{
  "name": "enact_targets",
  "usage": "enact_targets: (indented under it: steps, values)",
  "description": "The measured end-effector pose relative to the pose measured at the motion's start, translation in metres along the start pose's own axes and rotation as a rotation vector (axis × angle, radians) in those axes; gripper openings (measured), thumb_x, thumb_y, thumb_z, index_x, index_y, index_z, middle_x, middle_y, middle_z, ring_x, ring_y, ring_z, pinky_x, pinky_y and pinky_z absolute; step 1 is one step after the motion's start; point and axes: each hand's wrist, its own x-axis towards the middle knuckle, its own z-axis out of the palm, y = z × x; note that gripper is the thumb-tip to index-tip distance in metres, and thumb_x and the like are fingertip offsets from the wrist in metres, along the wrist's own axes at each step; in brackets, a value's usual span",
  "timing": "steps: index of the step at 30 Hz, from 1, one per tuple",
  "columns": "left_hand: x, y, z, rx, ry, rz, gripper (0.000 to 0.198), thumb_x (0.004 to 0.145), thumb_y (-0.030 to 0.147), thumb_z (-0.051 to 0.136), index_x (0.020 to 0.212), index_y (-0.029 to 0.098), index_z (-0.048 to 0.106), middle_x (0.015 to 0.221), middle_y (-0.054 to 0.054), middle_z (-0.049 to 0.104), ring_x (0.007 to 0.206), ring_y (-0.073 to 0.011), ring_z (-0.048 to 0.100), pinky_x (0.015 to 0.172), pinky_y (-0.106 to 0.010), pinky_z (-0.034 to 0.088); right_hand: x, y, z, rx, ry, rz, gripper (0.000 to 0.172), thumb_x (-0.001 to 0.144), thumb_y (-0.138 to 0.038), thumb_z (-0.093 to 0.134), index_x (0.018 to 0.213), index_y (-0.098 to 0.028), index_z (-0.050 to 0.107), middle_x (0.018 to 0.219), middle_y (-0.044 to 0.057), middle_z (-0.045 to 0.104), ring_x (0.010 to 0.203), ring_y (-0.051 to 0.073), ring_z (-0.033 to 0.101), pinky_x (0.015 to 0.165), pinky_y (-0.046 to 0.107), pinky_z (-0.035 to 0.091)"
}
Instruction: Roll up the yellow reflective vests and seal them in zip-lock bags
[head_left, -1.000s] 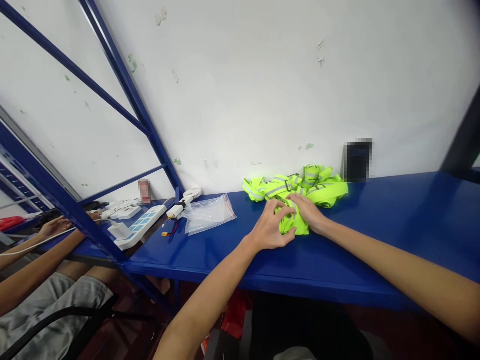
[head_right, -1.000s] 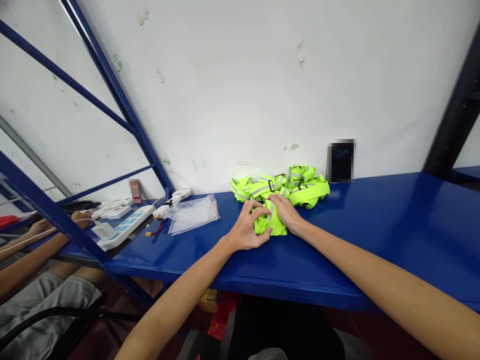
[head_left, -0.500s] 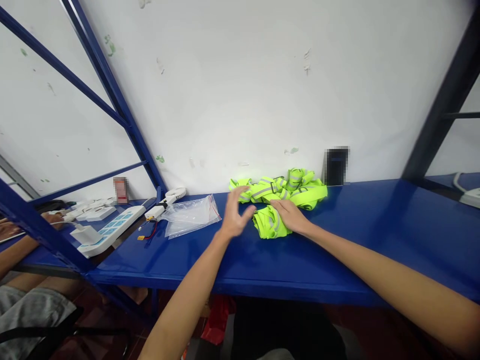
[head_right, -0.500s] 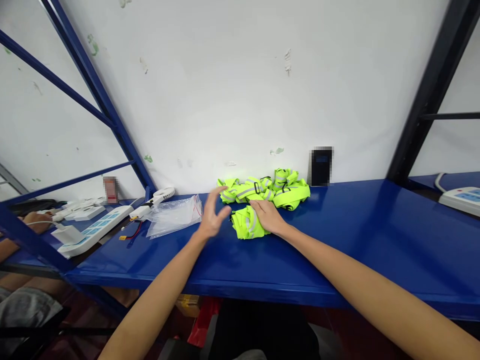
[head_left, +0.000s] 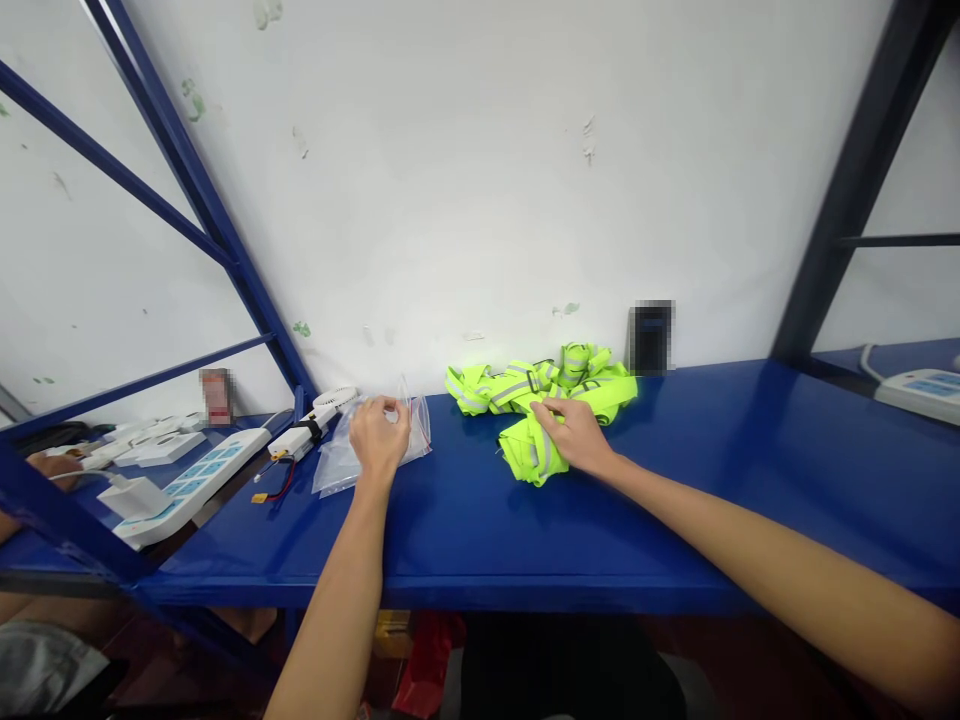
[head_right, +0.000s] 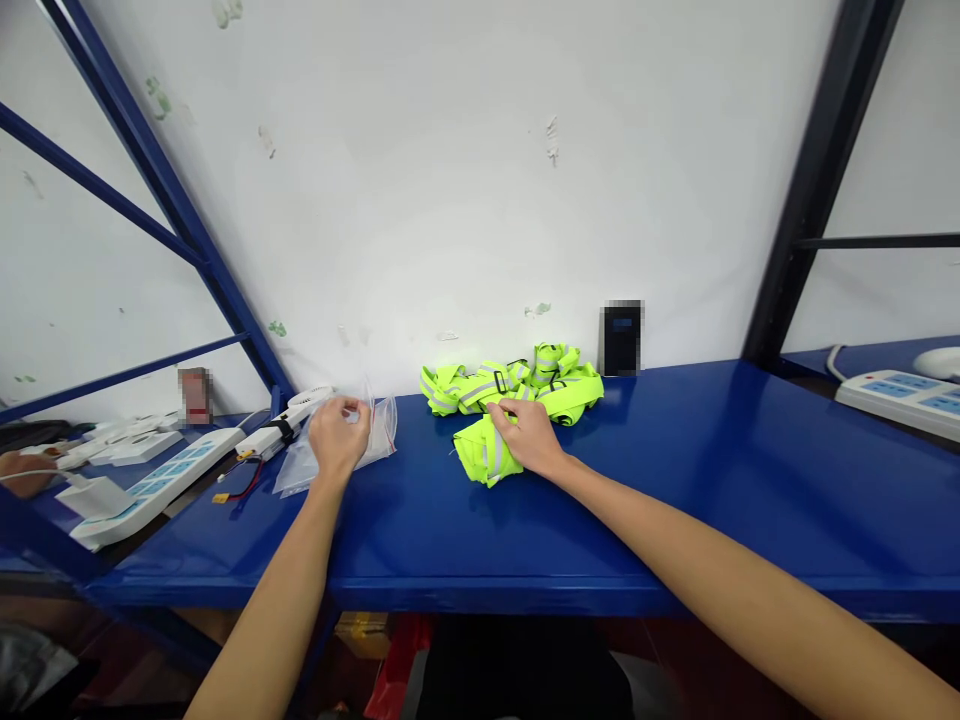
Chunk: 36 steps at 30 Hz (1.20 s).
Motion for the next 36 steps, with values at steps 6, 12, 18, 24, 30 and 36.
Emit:
enact_targets:
  steps: [6,12,18,24,30,36]
  values:
    - [-0.024,0.056,-0.001,-0.262,0.05,0.315,0.02,0.088,0.029,0.052,0.081,0.018,0.068,0.064,-0.001,0.064,0.057,-0.0132,0.058,0.059,-0.026,0.041,0.003,-0.01,0.002,0.244,0.083,0.045,0.04,0.091,-0.045,0.046,0.06,-0.02,0.045,0.066,0.001,0.05,0.068,0.016,0.049,0.065,0.027,0.036]
    - [-0.045,0.094,0.003,-0.614,-0.336,0.373,0.02,0.086,0.021,0.054,0.098,0.021,0.071,0.076,-0.002,0.073,0.06,-0.0137,0.065,0.061,-0.026,0.049,0.002,-0.005,-0.003,0.154,0.118,0.108,0.045,0.094,-0.051,0.039,0.061,-0.02,0.046,0.06,-0.001,0.048,0.062,0.016,0.049,0.059,0.027,0.034]
    - [-0.051,0.101,-0.001,-0.733,-0.315,0.339,0.017,0.09,0.029,0.055,0.09,0.02,0.068,0.07,-0.001,0.07,0.057,-0.0128,0.061,0.058,-0.026,0.049,0.008,0.005,-0.017,-0.162,0.233,0.03,0.042,0.096,-0.043,0.036,0.06,-0.021,0.032,0.052,-0.004,0.032,0.051,0.013,0.035,0.055,0.028,0.023]
    - [-0.057,0.123,-0.01,-0.449,-0.102,0.661,0.01,0.087,0.024,0.057,0.083,0.02,0.064,0.091,-0.008,0.068,0.097,-0.0241,0.058,0.087,-0.041,0.045,0.01,0.003,-0.023,-0.303,0.254,0.026,0.038,0.095,-0.039,0.037,0.062,-0.021,0.037,0.054,-0.002,0.042,0.051,0.014,0.038,0.055,0.029,0.024]
    - [-0.051,0.135,-0.014,-0.282,-0.217,0.832,0.027,0.087,0.036,0.057,0.11,0.021,0.058,0.147,-0.013,0.041,0.141,-0.0337,0.028,0.109,-0.054,0.027,0.015,0.009,-0.036,-0.249,0.315,0.078,0.04,0.093,-0.044,0.04,0.062,-0.02,0.046,0.054,-0.001,0.046,0.054,0.015,0.043,0.057,0.028,0.027]
    - [-0.05,0.135,-0.008,-0.183,-0.339,0.871,0.051,0.083,0.043,0.064,0.127,0.024,0.046,0.158,-0.015,0.021,0.141,-0.0345,0.029,0.106,-0.056,0.029,0.021,0.012,-0.043,-0.146,0.323,0.16,0.044,0.089,-0.046,0.047,0.053,-0.019,0.046,0.051,-0.001,0.046,0.052,0.014,0.042,0.055,0.028,0.03]
